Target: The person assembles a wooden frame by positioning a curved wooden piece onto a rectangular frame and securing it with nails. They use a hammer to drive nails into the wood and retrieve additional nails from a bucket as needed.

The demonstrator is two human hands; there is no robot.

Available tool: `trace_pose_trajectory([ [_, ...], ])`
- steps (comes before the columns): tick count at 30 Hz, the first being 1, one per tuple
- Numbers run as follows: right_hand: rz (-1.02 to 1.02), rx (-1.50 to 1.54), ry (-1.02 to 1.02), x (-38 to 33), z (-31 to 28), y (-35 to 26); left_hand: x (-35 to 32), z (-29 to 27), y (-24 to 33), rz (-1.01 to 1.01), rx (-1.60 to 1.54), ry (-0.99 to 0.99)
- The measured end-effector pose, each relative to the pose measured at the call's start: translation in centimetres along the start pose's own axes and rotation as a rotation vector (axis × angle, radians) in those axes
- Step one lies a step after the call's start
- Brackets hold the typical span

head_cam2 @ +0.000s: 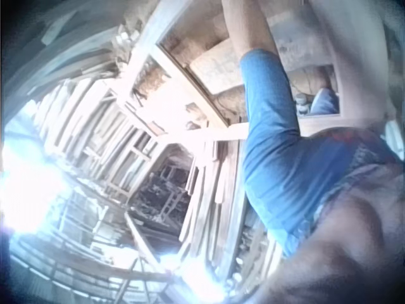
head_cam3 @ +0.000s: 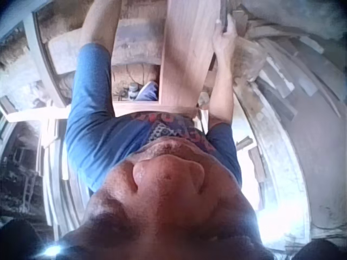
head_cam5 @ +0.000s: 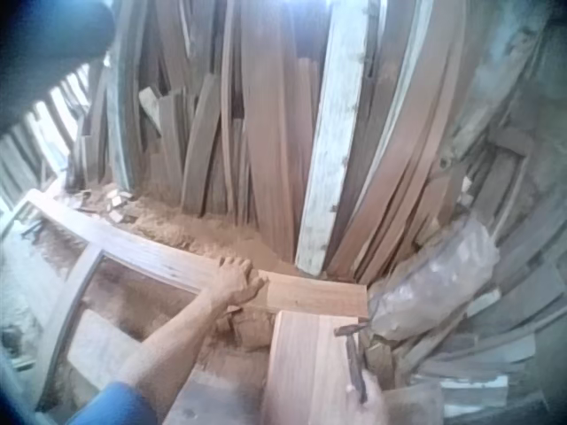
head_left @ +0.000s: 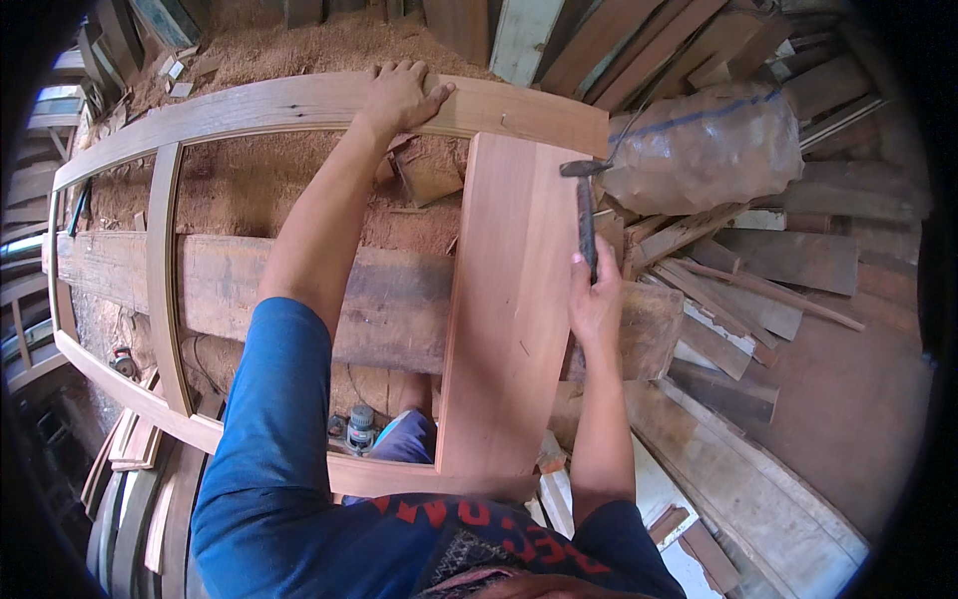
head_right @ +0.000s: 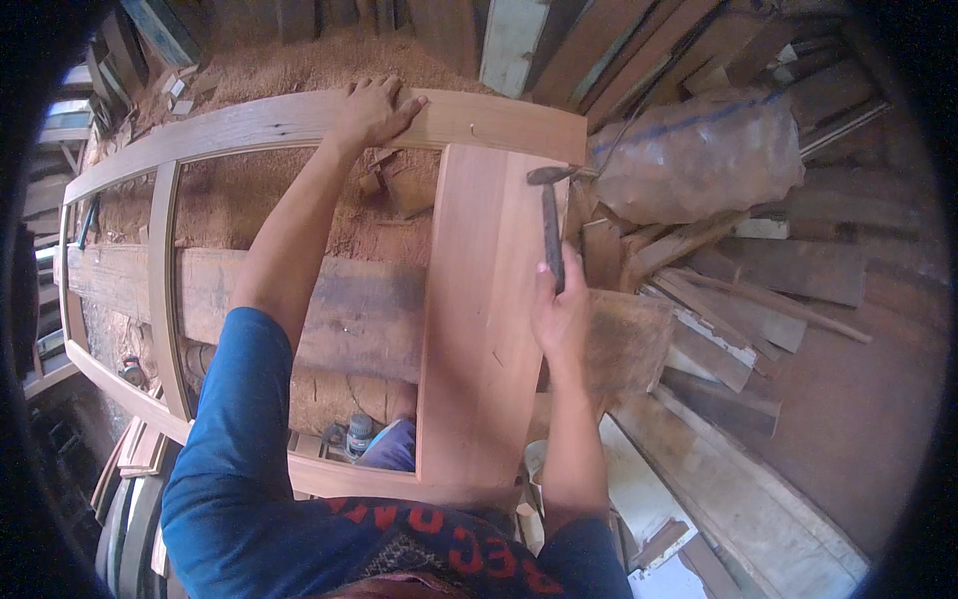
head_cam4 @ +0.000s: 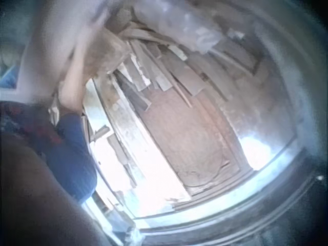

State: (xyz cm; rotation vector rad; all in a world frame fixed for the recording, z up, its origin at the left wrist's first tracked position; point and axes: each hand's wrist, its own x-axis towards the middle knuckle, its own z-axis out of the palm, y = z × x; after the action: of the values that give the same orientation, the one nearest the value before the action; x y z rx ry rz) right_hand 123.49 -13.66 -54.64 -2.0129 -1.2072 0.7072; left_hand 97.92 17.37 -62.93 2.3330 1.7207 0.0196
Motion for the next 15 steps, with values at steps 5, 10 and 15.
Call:
trace_pose_trajectory([
  [5, -0.045, 0.023, -0.043, 1.0, 0.8, -2.3, 0.2, 0.2, 0.0, -0.007, -0.006, 0.021],
  [10, -0.07, -0.105, -0.074, 3.4, 1.9, -4.1, 0.0, -0.1, -0.1, -0.021, -0.021, -0.02],
  [15, -0.139, -0.18, -0.096, 5.4, 2.5, -4.1, -0.4, -2.9, 0.2, 0.078, 0.118, -0.248],
])
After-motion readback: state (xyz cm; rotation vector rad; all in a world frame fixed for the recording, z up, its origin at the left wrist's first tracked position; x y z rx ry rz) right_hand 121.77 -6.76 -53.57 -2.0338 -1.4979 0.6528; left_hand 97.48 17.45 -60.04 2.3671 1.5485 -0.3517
